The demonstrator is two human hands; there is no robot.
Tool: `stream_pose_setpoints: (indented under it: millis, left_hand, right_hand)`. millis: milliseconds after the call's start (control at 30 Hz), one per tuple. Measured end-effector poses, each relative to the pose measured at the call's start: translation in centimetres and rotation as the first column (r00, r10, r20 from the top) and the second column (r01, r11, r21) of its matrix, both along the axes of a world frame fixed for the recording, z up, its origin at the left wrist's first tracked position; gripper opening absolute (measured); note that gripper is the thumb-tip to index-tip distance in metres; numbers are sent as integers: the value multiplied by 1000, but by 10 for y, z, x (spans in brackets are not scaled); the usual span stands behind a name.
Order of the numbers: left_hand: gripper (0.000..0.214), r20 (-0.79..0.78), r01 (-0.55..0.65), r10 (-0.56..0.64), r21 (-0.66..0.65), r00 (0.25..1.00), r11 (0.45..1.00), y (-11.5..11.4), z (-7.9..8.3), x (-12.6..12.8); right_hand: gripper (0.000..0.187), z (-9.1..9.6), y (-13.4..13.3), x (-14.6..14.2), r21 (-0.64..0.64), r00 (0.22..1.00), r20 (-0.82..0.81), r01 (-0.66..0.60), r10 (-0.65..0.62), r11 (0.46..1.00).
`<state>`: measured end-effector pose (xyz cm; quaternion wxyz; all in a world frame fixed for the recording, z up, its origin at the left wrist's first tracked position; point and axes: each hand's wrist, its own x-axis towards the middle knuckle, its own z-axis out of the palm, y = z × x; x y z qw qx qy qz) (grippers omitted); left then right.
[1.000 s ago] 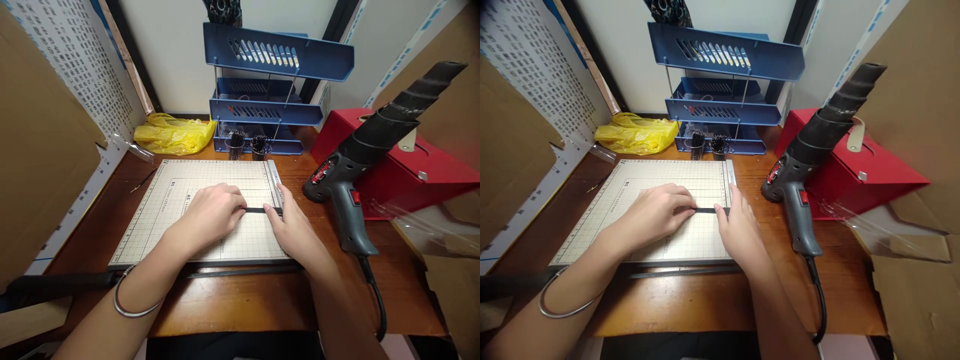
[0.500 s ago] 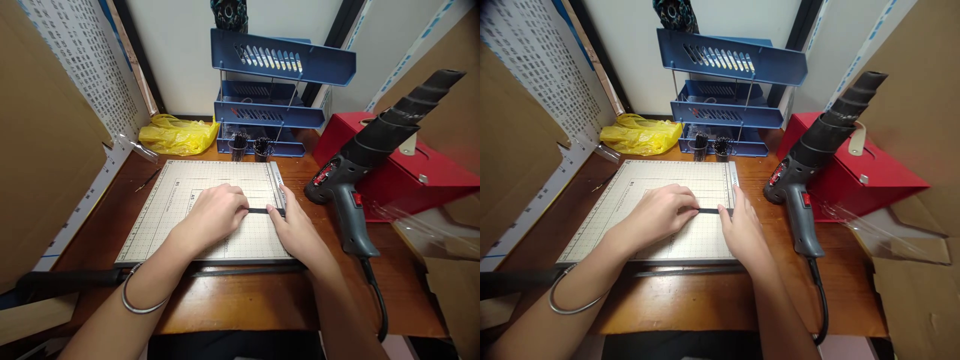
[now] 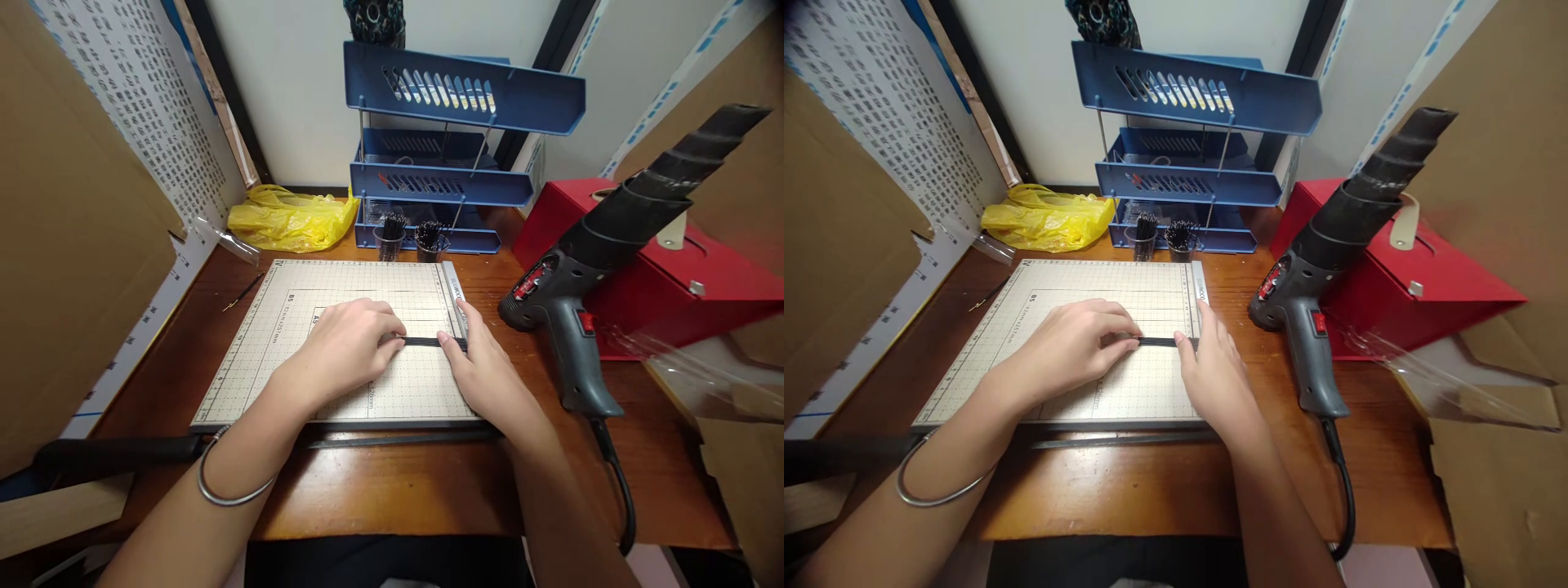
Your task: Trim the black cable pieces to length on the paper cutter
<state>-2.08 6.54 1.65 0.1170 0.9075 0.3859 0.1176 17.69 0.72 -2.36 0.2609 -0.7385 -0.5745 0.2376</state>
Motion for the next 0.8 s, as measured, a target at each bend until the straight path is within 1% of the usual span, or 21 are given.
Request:
stream_pose_setpoints:
  millis: [267, 533, 800]
  left_hand:
    - [21, -48, -95, 97, 37, 994, 995, 1, -1, 0]
    - [19, -48, -97, 98, 14, 994, 995, 1, 0, 3]
    - [17, -54, -123, 123, 7, 991, 992, 1, -1, 5]
  right_hand:
    - [64, 1, 0, 0, -7, 999, -37, 8, -8, 1000]
    - [64, 3, 1, -1, -23, 999, -35, -1, 0, 1000]
    - [63, 3, 0, -1, -19, 1000, -23, 4, -4, 1000]
